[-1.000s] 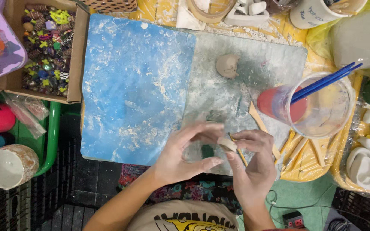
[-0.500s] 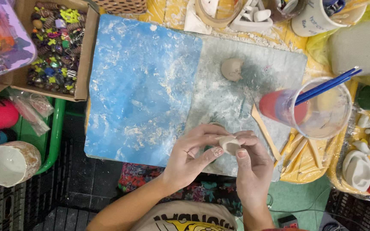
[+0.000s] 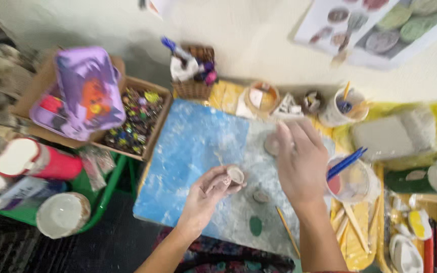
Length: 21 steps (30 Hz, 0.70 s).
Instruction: The person shapes and joins small clay pieces by hand at a workstation, using a wooden tool to refine edges and smooth surfaces.
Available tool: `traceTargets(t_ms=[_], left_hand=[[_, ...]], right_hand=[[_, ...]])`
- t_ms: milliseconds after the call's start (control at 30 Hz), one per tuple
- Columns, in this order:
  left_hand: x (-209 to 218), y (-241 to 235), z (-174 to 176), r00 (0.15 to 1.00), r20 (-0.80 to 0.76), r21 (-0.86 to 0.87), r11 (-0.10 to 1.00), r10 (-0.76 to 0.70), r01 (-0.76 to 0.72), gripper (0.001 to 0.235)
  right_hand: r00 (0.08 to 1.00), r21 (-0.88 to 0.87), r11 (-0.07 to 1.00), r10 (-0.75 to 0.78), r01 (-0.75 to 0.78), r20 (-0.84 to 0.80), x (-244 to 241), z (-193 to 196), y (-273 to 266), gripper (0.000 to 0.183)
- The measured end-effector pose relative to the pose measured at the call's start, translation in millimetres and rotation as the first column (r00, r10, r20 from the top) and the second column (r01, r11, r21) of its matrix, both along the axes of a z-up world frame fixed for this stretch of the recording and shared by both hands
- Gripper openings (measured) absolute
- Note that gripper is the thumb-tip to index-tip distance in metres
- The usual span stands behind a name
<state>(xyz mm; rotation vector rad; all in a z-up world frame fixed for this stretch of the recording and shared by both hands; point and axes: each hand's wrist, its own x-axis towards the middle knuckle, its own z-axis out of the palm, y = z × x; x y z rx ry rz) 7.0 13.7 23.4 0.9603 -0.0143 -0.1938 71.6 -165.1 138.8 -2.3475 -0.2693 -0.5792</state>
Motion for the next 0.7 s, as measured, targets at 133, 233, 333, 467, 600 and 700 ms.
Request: traceTargets(t_ms=[133, 233, 333, 467, 600, 700], left_hand=[[2, 15, -12, 0.996, 0.078, -0.031, 0.999, -0.04, 0.042, 0.029], [5, 22, -13, 0.999, 0.004, 0.071, 0.996, 0.046, -0.047, 0.033], [-2, 43, -9, 0.994, 0.1, 0.167, 0.983, 0.053, -0.07, 0.034], [5, 50, 8, 0.981, 0.194, 0.08, 0.997, -0.027, 0.012, 0.031], [27, 17, 48, 0.985, 0.095, 0.198, 0.972, -0.145, 0.124, 0.033], [44, -26, 87, 0.945, 0.129, 0.238, 0.935, -0.3, 0.264, 0.037]], right_hand=[[0.964, -0.15, 0.988, 0.07, -0.032, 0.255, 75, 13, 55, 0.016], [0.948, -0.161, 0.985, 0.11, -0.064, 0.3, 89, 31, 82, 0.014], [0.972, -0.165, 0.982, 0.128, -0.096, 0.198, 52, 38, 59, 0.014], [0.966, -0.21, 0.954, -0.176, 0.215, 0.187, -45, 33, -24, 0.013], [0.863, -0.442, 0.76, -0.499, 0.477, 0.074, -77, 11, -93, 0.026], [0.93, -0.462, 0.82, -0.367, 0.337, 0.027, -73, -8, -116, 0.031]])
